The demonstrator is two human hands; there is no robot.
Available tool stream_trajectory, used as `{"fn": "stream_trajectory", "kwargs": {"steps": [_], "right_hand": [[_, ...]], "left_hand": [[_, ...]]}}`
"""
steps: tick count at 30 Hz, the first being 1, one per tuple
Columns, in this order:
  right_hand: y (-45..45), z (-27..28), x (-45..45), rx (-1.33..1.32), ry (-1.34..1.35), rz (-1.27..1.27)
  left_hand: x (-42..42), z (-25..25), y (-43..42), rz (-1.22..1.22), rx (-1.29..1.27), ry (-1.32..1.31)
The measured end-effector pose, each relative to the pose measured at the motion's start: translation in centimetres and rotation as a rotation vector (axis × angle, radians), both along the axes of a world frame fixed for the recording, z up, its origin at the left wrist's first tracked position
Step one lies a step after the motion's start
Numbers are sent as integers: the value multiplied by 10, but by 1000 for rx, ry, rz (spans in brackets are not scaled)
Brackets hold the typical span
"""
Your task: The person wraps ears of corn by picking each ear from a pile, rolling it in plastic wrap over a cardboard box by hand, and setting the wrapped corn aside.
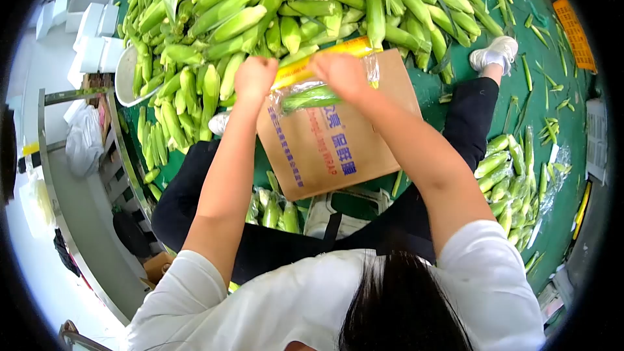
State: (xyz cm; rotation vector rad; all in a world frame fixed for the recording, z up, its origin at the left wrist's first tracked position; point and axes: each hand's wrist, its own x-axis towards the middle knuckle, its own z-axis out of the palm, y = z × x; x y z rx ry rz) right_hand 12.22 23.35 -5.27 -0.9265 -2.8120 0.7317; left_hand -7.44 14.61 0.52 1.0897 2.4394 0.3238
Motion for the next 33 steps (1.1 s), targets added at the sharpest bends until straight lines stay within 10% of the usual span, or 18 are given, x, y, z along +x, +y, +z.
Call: {"fn": "stream_trajectory", "kwargs": {"steps": [3, 9, 15, 19, 23, 25, 27, 29, 30, 33], "right_hand": [[-27, 12, 13, 219, 107, 150], [-35, 3, 3, 16, -292, 229], [-76, -1, 33, -765, -665, 762], [-159, 56, 83, -1177, -722, 1020], [-162, 119, 162, -1532, -280, 629], [-152, 126, 208, -1765, 51, -38], [-141, 101, 242, -1856, 438, -396], [-131, 121, 254, -1899, 492, -559], [-130, 111, 262, -1909, 435, -540], [-136, 104, 258, -1954, 134, -272]], "left_hand": [[-8, -5, 21, 168, 385, -462], [52, -70, 35, -679, 445, -724], [101, -89, -7, -1151, 287, 132], [123, -95, -29, -1043, 276, 283], [168, -88, -83, -1050, 216, 145], [228, -125, -140, -1294, 103, 357], [237, -105, -193, -1466, 498, -84], [234, 21, -182, -1154, -376, -591], [225, 1, -208, -984, 436, -344], [223, 99, -159, -1076, 679, 342]]}}
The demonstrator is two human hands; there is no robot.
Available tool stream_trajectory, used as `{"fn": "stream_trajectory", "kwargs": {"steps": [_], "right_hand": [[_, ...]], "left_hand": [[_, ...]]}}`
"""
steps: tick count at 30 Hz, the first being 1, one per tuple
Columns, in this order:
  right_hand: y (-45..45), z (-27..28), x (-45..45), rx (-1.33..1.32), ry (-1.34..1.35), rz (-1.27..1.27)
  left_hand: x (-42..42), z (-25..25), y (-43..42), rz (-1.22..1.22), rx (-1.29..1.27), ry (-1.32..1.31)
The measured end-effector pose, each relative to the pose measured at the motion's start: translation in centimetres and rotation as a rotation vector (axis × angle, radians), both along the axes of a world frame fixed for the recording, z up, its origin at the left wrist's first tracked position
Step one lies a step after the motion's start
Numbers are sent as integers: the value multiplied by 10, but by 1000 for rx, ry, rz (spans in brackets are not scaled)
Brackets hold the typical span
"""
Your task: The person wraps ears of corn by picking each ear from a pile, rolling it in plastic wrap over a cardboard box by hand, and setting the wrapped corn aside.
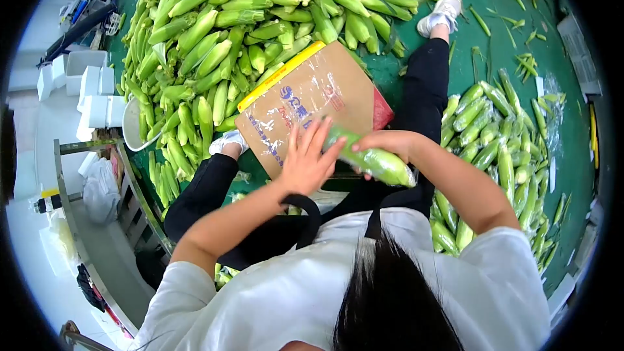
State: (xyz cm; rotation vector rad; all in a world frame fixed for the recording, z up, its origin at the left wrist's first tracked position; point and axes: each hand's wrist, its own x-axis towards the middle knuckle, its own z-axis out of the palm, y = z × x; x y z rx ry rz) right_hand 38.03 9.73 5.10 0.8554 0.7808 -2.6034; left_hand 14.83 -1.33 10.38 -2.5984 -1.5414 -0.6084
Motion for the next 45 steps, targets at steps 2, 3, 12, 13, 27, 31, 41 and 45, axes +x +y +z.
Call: {"fn": "stream_trajectory", "kwargs": {"steps": [2, 3, 12, 13, 27, 31, 41, 45], "right_hand": [[-8, 40, -9, -91, 52, 144], [-11, 53, -4, 148, 34, 169], [-214, 75, 161, 1551, -1188, -543], [-268, 57, 187, 1255, -1394, -557], [259, -267, -69, 1457, -823, 128], [266, -352, -84, 1483, -697, 179], [167, -69, 26, 1203, -531, -412], [119, -31, -98, 1507, -67, -151]], "left_hand": [[-1, 4, 28, -151, -498, 132], [2, 14, 38, -134, -650, 98], [41, -80, 93, -151, -1678, -749], [20, -95, 97, 131, -1150, -468], [30, -148, 0, -396, -745, -391], [-39, -151, 6, 211, -829, -551], [-120, -120, -41, 270, -768, 221], [-108, -94, -10, 69, -324, 94]]}}
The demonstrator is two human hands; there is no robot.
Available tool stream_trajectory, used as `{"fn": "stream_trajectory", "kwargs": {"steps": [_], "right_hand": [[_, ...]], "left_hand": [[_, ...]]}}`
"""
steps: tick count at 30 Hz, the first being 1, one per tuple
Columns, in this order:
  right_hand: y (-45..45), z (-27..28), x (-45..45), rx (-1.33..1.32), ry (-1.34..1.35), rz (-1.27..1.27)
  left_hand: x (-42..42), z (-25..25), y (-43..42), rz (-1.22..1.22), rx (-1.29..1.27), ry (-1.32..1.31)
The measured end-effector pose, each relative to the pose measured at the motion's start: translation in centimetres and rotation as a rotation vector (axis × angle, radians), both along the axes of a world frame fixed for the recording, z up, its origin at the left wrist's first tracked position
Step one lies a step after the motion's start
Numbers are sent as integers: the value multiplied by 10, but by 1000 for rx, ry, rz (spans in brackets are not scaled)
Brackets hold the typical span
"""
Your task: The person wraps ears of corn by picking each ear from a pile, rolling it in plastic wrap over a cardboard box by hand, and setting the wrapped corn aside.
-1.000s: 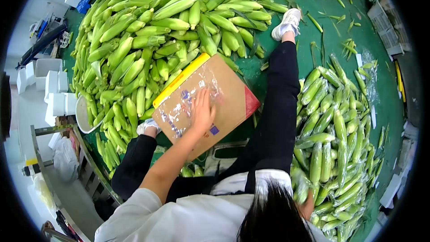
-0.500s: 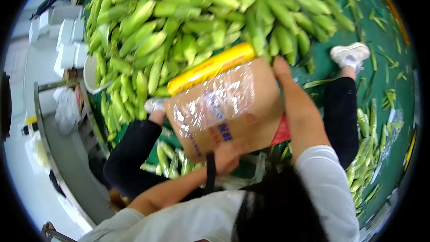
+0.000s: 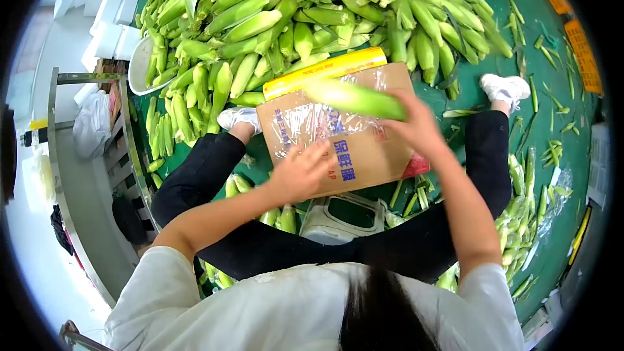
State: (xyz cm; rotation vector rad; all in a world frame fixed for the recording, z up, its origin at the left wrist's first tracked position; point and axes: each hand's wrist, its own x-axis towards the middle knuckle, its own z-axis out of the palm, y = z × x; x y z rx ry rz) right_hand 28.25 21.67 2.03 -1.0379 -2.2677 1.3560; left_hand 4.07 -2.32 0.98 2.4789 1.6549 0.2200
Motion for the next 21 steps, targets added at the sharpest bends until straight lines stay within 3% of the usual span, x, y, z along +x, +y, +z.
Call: {"fn": "stream_trajectory", "kwargs": {"steps": [1, 2, 3, 5, 8, 11, 14, 16, 17, 20, 21], "right_hand": [[-9, -21, -27, 50, 101, 101], [-15, -25, -50, 53, 53, 236], [-24, -39, -49, 151, 14, 128], [-32, -70, -45, 371, -49, -102], [-54, -76, -26, 335, -561, -296], [-51, -108, -22, 333, -350, -278], [-58, -82, 4, 280, -153, -531], [-60, -50, -3, 408, -58, -408], [-54, -36, -21, 460, -14, -330], [-41, -77, -88, 579, -12, -17], [-43, -99, -102, 597, -18, 52]], "left_hand": [[4, -4, 17, 153, 215, 208], [-4, 10, 42, 353, 115, 5], [-13, 6, 58, 422, 77, 51], [-40, -43, 65, 389, -309, -148], [-32, -54, 61, 424, -151, -150], [-34, -54, 65, 459, -188, -204], [-43, -52, 70, 452, -286, -206], [-43, -49, 75, 437, -350, -214], [-40, -62, 73, 422, -266, -177], [-35, -78, 76, 464, -398, -112], [-31, -91, 67, 480, -221, -133]]}}
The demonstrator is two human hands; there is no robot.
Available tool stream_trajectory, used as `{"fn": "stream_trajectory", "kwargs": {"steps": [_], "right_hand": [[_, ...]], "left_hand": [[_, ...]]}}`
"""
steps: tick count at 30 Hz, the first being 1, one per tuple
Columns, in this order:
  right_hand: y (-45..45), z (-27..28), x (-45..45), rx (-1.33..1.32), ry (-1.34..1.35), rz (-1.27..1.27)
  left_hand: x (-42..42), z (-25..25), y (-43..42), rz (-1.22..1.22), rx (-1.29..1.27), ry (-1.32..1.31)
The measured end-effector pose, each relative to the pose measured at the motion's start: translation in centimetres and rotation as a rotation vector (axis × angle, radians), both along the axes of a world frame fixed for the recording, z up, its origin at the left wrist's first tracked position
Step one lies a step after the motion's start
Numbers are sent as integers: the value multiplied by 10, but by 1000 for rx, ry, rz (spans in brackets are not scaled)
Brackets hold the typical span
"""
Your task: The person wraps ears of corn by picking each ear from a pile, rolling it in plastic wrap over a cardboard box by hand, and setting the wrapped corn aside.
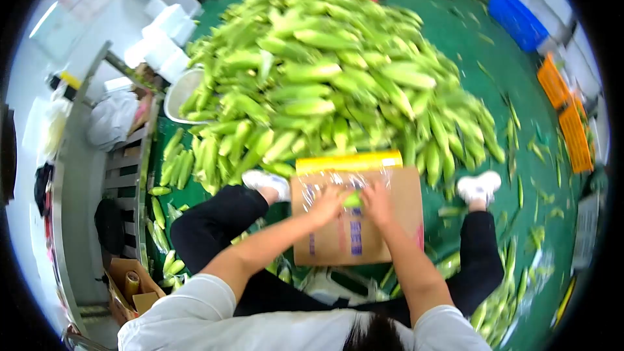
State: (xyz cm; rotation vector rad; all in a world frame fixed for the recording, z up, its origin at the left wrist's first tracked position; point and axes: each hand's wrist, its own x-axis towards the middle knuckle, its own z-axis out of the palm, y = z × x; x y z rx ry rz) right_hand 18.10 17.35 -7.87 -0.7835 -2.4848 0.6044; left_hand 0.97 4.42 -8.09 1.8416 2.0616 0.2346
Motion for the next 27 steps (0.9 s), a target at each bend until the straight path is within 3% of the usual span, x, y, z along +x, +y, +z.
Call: {"fn": "stream_trajectory", "kwargs": {"steps": [1, 2, 3, 4, 5, 8, 9, 11, 12, 13, 14, 15, 16, 18, 21, 24, 26, 27], "right_hand": [[3, -12, 1, -37, -24, 88], [7, -21, 0, -77, -57, 171], [5, 0, 0, -44, -27, 235], [-3, 26, 4, -24, -5, 289], [-3, 22, 3, -13, -78, 304], [10, 10, 7, 29, -241, 303], [11, 4, 4, 33, -249, 275], [3, -7, 7, 25, -325, 214], [3, -8, 10, 17, -398, 184], [4, 1, 16, -74, -326, 180], [8, 14, 22, -122, -265, 228], [11, 9, 33, -96, -277, 281], [13, 19, 46, -154, -253, 373], [3, 52, 68, -371, -408, 477], [-38, 61, 101, -549, -422, 501], [-46, 40, 91, -228, -330, 345], [-26, 19, 62, -26, -305, 283], [-18, 17, 44, -23, -229, 179]], "left_hand": [[-3, 6, -14, -100, 291, 110], [-9, -6, -30, -199, 386, 135], [-15, -1, -53, -340, 347, 145], [-18, -28, -76, -368, 423, 107], [-20, 15, -85, -264, 359, -21], [-17, 13, -89, 165, 233, -29], [-17, 1, -86, 165, 343, 39], [-22, -1, -77, 182, 307, 104], [-31, -14, -75, 30, 261, 268], [-36, 0, -68, -106, 161, 200], [-46, -13, -72, -177, 407, -16], [-48, 5, -72, -111, 355, -237], [-53, 16, -78, -218, 205, -229], [-46, 61, -83, -349, 167, -388], [-19, 50, -87, -248, -62, -502], [-14, 11, -60, -231, -156, -428], [-24, 16, -30, -430, 65, 41], [-29, 44, -6, -409, -122, 197]]}}
